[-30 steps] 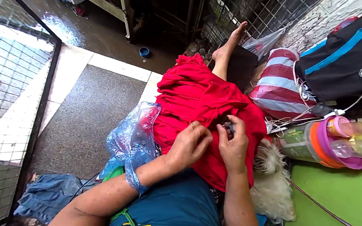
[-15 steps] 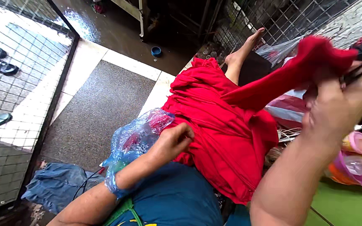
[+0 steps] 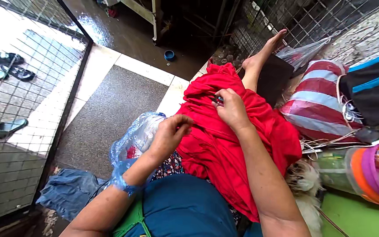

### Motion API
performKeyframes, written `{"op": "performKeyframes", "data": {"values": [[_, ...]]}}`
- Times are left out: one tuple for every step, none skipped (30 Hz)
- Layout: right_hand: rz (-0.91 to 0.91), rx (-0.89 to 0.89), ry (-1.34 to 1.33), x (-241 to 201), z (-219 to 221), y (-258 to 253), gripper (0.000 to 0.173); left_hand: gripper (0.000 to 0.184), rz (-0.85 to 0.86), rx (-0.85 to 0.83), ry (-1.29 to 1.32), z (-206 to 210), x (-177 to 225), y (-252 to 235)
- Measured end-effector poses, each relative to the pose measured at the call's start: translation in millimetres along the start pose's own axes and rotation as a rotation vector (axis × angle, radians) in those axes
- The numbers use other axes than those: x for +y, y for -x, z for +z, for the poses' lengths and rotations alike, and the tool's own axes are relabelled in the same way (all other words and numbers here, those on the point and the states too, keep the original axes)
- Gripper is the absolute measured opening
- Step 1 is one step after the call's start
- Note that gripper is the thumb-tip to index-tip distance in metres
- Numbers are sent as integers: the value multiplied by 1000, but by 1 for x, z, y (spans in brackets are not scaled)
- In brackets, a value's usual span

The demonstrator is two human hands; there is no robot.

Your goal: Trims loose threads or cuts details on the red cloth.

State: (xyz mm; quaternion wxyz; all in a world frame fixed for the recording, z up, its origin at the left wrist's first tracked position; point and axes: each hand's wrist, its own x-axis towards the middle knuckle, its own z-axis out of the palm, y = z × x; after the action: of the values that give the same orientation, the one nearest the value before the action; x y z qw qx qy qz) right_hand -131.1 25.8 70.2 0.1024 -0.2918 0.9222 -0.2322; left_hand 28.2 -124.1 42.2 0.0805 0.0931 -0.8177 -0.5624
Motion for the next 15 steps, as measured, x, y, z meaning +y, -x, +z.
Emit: {"op": "performKeyframes", "data": {"values": [[12, 31, -65, 3, -1, 1, 23, 18, -23, -9, 12, 6, -3, -11], [35, 49, -118, 4, -3, 3, 22, 22, -65, -25, 30, 11, -6, -24], [59, 57, -151, 5, -4, 4, 21, 24, -107, -34, 38, 17, -9, -38], [72, 68, -172, 6, -3, 6, 20, 27, -143, -39, 25, 23, -11, -51], [74, 80, -183, 6, -2, 7, 19, 30, -174, -37, 2, 29, -11, -62], [69, 90, -185, 6, -1, 8, 19, 34, -202, -35, -31, 35, -9, -71], [61, 93, -182, 6, 1, 10, 19, 38, -226, -35, -67, 41, -6, -78], [51, 88, -173, 6, 2, 10, 19, 39, -248, -39, -96, 46, -4, -83], [38, 84, -161, 6, 3, 11, 19, 38, -279, -49, -107, 50, -4, -87], [23, 83, -151, 6, 5, 11, 18, 36, -300, -50, -97, 54, -7, -91], [10, 88, -142, 6, 6, 11, 18, 33, -307, -50, -61, 55, -13, -93], [0, 98, -143, 7, 6, 11, 17, 31, -308, -59, -12, 54, -18, -94], [1, 102, -150, 8, 6, 11, 17, 31, -312, -72, 35, 51, -22, -92], [9, 106, -163, 9, 5, 11, 17, 30, -317, -80, 79, 46, -23, -89], [17, 112, -177, 10, 4, 11, 18, 28, -323, -84, 122, 39, -23, -84]]}}
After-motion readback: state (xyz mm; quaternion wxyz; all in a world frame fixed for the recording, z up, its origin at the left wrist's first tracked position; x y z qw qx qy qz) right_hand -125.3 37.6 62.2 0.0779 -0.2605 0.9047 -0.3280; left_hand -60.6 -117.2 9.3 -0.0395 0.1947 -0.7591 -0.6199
